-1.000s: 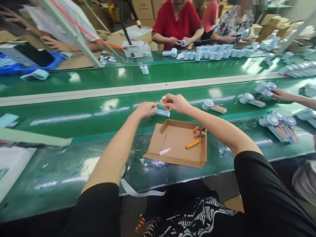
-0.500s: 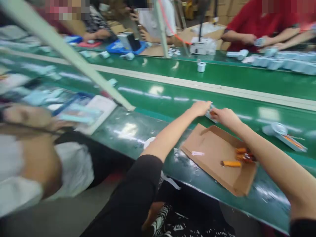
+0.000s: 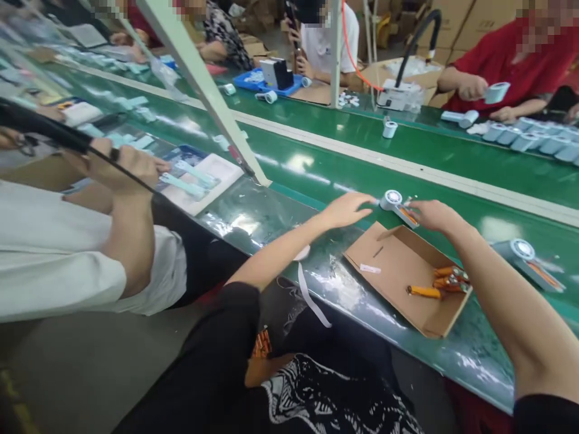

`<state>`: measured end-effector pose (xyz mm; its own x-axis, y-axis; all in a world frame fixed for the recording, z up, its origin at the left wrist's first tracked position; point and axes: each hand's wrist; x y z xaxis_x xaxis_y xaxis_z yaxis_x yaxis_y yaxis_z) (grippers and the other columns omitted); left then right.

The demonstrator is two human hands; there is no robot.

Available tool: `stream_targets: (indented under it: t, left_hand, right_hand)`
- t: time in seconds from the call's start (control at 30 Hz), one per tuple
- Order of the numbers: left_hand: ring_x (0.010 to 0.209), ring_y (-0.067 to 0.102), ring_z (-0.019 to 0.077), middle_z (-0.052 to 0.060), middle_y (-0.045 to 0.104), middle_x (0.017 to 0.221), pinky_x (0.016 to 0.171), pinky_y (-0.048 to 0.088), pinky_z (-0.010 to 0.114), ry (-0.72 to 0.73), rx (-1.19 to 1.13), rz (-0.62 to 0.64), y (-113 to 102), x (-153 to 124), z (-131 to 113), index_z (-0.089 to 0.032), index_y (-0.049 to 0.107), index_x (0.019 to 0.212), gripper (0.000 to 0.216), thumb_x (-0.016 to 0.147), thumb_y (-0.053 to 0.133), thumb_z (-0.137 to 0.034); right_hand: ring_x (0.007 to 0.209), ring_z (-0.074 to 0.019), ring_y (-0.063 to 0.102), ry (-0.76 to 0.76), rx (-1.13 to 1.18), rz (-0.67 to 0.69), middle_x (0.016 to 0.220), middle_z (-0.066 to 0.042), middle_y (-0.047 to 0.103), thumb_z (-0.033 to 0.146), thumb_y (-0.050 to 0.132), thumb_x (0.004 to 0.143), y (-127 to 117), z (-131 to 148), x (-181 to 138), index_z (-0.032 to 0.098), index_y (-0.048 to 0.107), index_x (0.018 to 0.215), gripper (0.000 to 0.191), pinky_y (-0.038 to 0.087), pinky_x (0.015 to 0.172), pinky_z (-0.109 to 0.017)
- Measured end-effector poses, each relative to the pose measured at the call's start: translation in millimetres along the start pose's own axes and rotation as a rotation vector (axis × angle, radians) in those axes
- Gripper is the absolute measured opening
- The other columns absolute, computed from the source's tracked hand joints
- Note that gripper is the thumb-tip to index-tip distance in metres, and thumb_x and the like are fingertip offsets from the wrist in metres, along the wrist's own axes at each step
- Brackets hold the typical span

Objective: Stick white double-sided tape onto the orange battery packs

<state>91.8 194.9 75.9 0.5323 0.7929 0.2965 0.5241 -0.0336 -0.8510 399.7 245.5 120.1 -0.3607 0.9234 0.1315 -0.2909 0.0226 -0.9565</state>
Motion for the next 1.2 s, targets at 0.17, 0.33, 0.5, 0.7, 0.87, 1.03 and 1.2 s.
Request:
stream_targets:
  t: [0.17,0.33,0.5,0.7,0.87,1.03,1.2]
  left_hand:
    - [0.131,0.067,0.0304,0.009,0.081,0.125,0.119,0.053,0.052,-0.063,0.146,-0.067,-19,-175,39,-0.022,0.082,0.119,0.03,0.107,0.064,-0.043]
    - [0.13,0.061,0.0351,0.016,0.069,0.141,0.108,0.06,0.054,-0.097,0.36,0.073,-25,-241,43,-0.02,0.077,0.129,0.03,0.101,0.067,-0.026]
    - [0.136,0.057,0.0386,0.017,0.07,0.13,0.11,0.06,0.057,0.169,0.386,-0.164,-20,-204,-28,-0.016,0.071,0.126,0.024,0.104,0.065,-0.023]
    - [0.134,0.067,0.0323,0.01,0.072,0.124,0.132,0.04,0.07,0.394,0.193,-0.365,-4,-189,-69,-0.017,0.06,0.136,0.038,0.098,0.061,-0.009]
    - [0.137,0.065,0.0339,0.013,0.072,0.127,0.132,0.037,0.073,0.217,0.097,-0.472,25,-190,-60,-0.018,0.056,0.14,0.039,0.102,0.054,-0.011]
    - [0.136,0.065,0.0321,0.01,0.073,0.126,0.129,0.04,0.069,0.253,-0.016,-0.481,23,-192,-80,-0.025,0.052,0.146,0.043,0.104,0.052,-0.016]
    - [0.142,0.061,0.0377,0.01,0.073,0.126,0.127,0.042,0.071,0.276,-0.035,-0.577,7,-184,-98,-0.026,0.058,0.142,0.039,0.104,0.067,-0.031]
  right_hand:
    - [0.105,-0.0292,0.077,-0.02,0.058,-0.077,0.126,-0.015,0.081,0.041,0.06,0.108,-12,25,-101,0.018,0.082,0.123,0.036,0.058,0.092,-0.039]
    - [0.079,-0.0223,0.078,-0.143,0.479,0.009,0.102,-0.008,0.084,0.049,0.062,0.108,14,109,-183,0.023,0.083,0.115,0.034,0.06,0.072,-0.032]
    - [0.061,-0.014,0.066,-0.037,0.927,0.284,0.092,-0.005,0.081,0.062,0.07,0.101,44,168,-203,0.018,0.076,0.109,0.044,0.052,0.059,-0.026]
    - [0.052,-0.01,0.053,-0.212,1.078,0.652,0.065,0.001,0.07,0.059,0.062,0.11,72,179,-245,0.017,0.074,0.084,0.051,0.04,0.053,-0.023]
    - [0.074,-0.0171,0.072,-0.418,0.633,0.414,0.088,-0.006,0.079,0.044,0.057,0.115,60,139,-266,0.02,0.081,0.104,0.036,0.053,0.072,-0.028]
    - [0.105,-0.0289,0.073,0.038,-0.185,0.181,0.11,-0.016,0.079,0.019,0.063,0.106,24,68,-231,0.015,0.076,0.123,0.022,0.056,0.09,-0.037]
    - [0.107,-0.0328,0.075,0.128,-0.363,0.444,0.111,-0.018,0.079,0.015,0.064,0.101,26,49,-204,0.015,0.078,0.106,0.015,0.058,0.091,-0.04]
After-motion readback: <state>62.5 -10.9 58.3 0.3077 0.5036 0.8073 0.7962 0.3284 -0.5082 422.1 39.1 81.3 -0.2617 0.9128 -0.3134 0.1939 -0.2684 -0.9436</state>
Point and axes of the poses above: each hand's wrist, its own x-axis towards the middle knuckle, its own y-axis out of the palm, z = x × y
